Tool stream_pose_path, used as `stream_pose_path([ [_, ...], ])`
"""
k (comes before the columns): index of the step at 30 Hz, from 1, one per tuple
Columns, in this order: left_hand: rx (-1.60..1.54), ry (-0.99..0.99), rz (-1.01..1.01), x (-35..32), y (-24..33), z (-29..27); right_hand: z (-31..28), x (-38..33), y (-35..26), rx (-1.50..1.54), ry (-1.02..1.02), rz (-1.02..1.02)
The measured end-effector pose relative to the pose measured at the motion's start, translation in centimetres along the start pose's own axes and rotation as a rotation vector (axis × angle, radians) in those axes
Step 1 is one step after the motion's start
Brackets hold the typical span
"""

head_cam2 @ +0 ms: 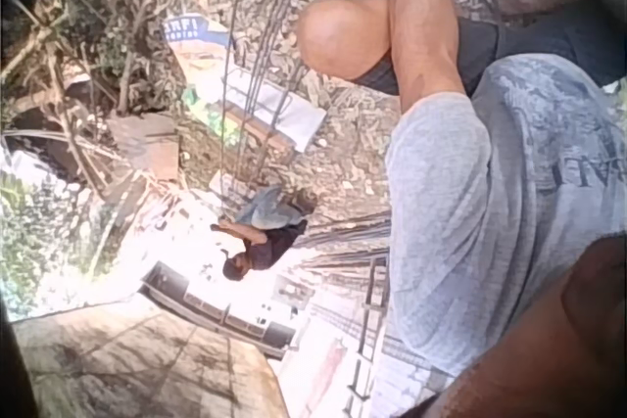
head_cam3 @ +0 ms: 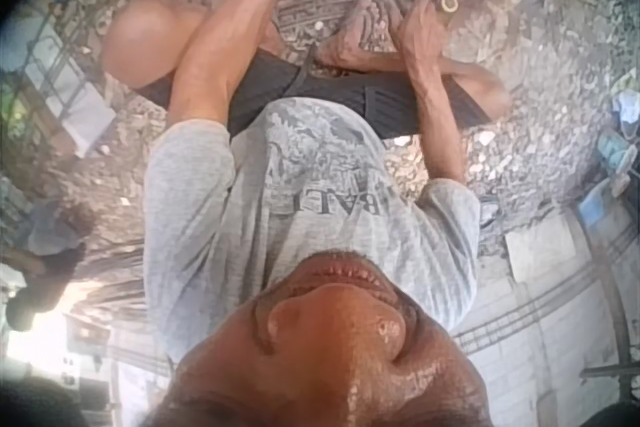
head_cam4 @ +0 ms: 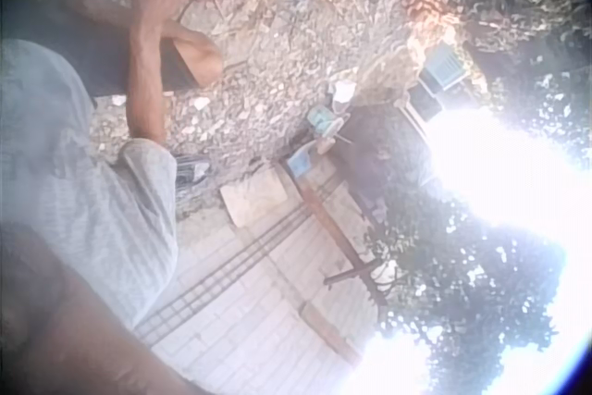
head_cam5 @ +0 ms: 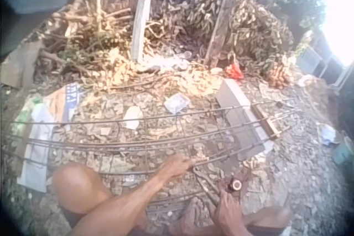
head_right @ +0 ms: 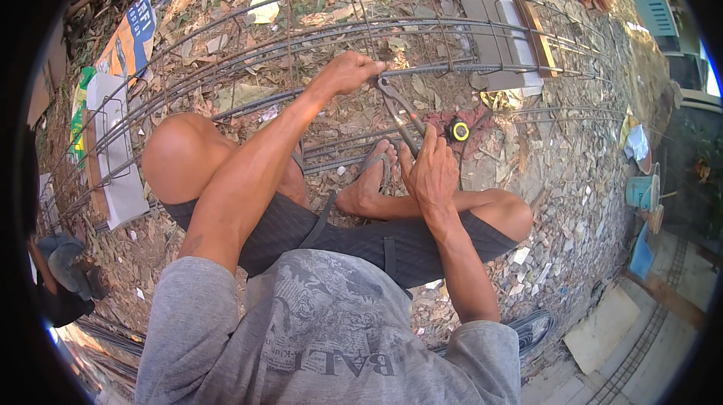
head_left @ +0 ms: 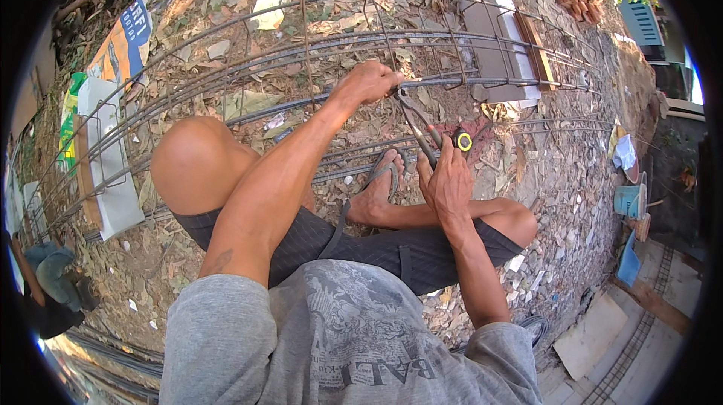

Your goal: The person assembles a metal reinforcement frame by hand and with a pair of pliers, wrapping wire around the junctions of the rebar and the square metal ties.

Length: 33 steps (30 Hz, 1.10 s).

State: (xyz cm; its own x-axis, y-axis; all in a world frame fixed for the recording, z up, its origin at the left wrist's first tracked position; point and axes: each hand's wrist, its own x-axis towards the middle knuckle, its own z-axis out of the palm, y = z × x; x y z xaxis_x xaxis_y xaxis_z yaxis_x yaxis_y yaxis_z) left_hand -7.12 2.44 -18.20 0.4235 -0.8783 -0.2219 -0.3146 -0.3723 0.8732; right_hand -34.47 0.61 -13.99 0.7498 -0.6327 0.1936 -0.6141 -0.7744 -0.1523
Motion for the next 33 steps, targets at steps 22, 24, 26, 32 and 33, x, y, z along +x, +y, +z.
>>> stream_pose_path([
  [22, 0.065, -0.078, -0.038, -0.1, 0.8, -0.5, -1.7, 1.9, -0.2, 1.378, -0.786, 0.695],
  [24, 0.010, -0.091, -0.055, -0.2, 0.8, -0.5, -1.3, 1.9, 0.3, 1.710, -0.919, 0.888],
  [26, 0.021, -0.061, -0.033, -0.2, 0.8, -0.3, -1.5, 1.8, 0.2, 1.477, -0.805, 0.747],
  [32, 0.041, -0.068, -0.046, -0.4, 0.8, -0.5, -0.8, 1.1, 1.3, 0.063, -0.062, -0.056],
  [33, 0.030, -0.070, -0.056, -0.4, 0.8, -0.6, -0.9, 1.2, 1.0, 0.065, -0.150, 0.002],
])
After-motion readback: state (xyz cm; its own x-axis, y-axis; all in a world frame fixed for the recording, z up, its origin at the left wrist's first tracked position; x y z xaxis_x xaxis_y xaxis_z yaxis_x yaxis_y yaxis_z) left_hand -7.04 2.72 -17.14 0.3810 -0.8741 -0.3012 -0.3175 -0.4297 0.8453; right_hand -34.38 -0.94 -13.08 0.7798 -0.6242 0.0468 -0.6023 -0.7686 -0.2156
